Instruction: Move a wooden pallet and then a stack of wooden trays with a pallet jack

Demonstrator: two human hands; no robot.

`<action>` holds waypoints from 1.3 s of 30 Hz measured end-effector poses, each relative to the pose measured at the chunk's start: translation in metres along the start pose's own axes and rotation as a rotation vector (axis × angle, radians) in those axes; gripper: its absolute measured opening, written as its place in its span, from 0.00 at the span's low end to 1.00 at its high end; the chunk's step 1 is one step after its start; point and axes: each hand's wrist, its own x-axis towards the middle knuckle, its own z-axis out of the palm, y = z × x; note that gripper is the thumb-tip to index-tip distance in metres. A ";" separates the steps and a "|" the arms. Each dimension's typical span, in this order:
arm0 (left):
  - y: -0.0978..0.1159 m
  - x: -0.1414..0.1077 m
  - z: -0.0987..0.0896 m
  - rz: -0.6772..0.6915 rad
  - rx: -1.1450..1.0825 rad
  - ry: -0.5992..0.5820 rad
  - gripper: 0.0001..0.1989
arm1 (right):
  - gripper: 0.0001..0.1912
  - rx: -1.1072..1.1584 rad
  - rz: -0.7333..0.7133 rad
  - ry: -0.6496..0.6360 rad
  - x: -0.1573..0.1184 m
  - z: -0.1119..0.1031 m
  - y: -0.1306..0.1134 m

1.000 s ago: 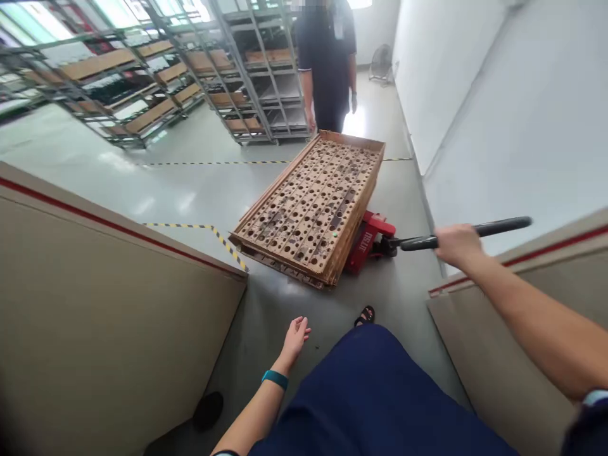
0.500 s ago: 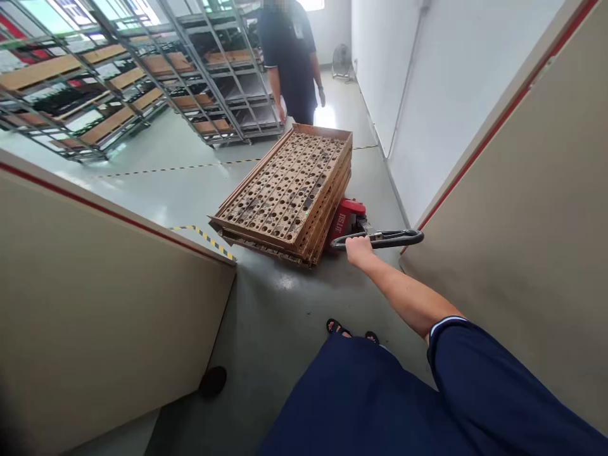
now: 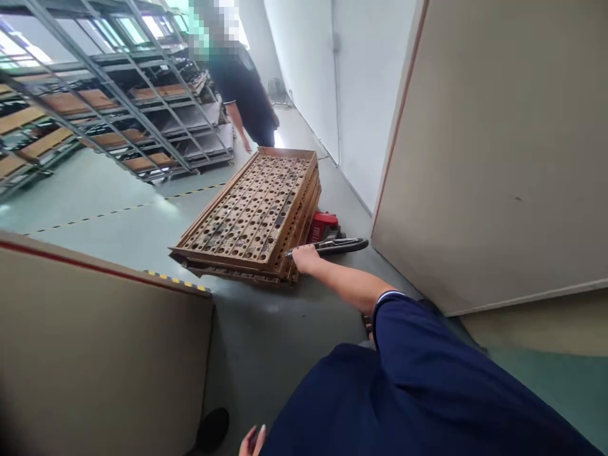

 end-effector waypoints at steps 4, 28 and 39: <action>-0.008 -0.002 -0.041 0.266 0.031 0.087 0.36 | 0.27 -0.032 -0.070 -0.089 -0.021 -0.016 0.010; 0.280 -0.180 0.148 1.494 1.421 -0.106 0.10 | 0.15 -0.023 0.248 -0.147 -0.215 -0.044 -0.024; 0.286 -0.242 0.229 1.588 1.193 0.040 0.15 | 0.21 -0.280 0.054 -0.156 -0.201 -0.079 0.093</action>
